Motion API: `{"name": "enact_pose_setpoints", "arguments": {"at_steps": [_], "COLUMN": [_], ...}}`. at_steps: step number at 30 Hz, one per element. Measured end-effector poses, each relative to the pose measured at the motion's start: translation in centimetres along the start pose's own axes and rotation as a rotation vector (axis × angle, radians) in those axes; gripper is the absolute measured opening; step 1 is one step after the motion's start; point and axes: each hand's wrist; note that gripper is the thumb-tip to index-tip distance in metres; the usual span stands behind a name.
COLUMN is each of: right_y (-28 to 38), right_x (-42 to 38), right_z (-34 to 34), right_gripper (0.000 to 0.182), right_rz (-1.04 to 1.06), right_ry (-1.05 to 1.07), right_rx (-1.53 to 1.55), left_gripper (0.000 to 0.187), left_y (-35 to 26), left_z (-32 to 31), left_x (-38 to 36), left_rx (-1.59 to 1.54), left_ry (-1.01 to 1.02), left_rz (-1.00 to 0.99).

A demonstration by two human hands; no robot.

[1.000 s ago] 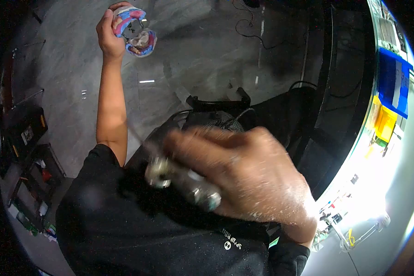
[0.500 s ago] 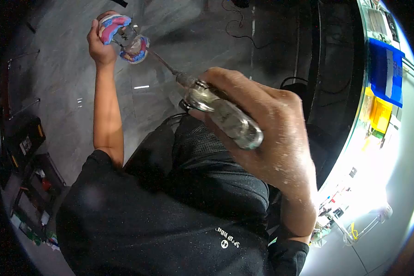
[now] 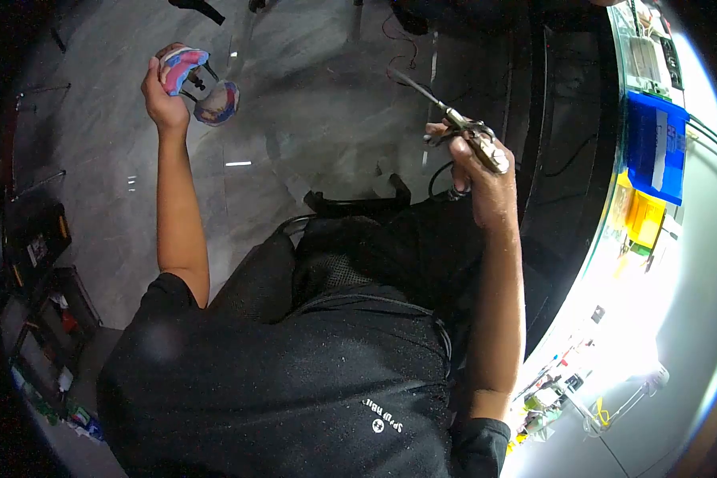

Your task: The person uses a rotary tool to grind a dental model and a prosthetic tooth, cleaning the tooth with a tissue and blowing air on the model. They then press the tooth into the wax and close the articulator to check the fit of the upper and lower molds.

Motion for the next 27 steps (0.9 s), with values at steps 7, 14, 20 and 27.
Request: {"name": "enact_pose_setpoints", "arguments": {"at_steps": [7,14,20,27], "right_y": [-4.7,-1.8,-3.5,-8.7], "right_x": [3.5,8.1,11.5,12.6], "right_z": [1.6,3.9,9.5,12.4], "right_gripper": [0.047,0.056,0.061,0.079], "right_rz": [0.064,0.221,0.007,-0.058], "right_ry": [-0.473,-0.888,-0.916,-0.688], "right_rx": [-0.491,-0.584,-0.52,-0.83], "left_gripper": [0.047,0.049,0.029,0.039], "left_y": [0.8,-0.6,0.8,-2.5], "left_z": [-0.5,-1.5,-1.5,-2.4], "left_x": [-0.3,-1.2,-1.9,-2.0], "left_rx": [-0.263,-0.112,-0.074,-0.219], "left_ry": [0.006,0.022,0.094,0.08], "left_rz": [0.285,0.204,0.018,0.209]}}
Point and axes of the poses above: each hand's wrist, its own x-axis towards the middle knuckle, its own z-axis out of the back of the hand, y = z × x, and after that the axes turned 12 degrees about z, right-handed
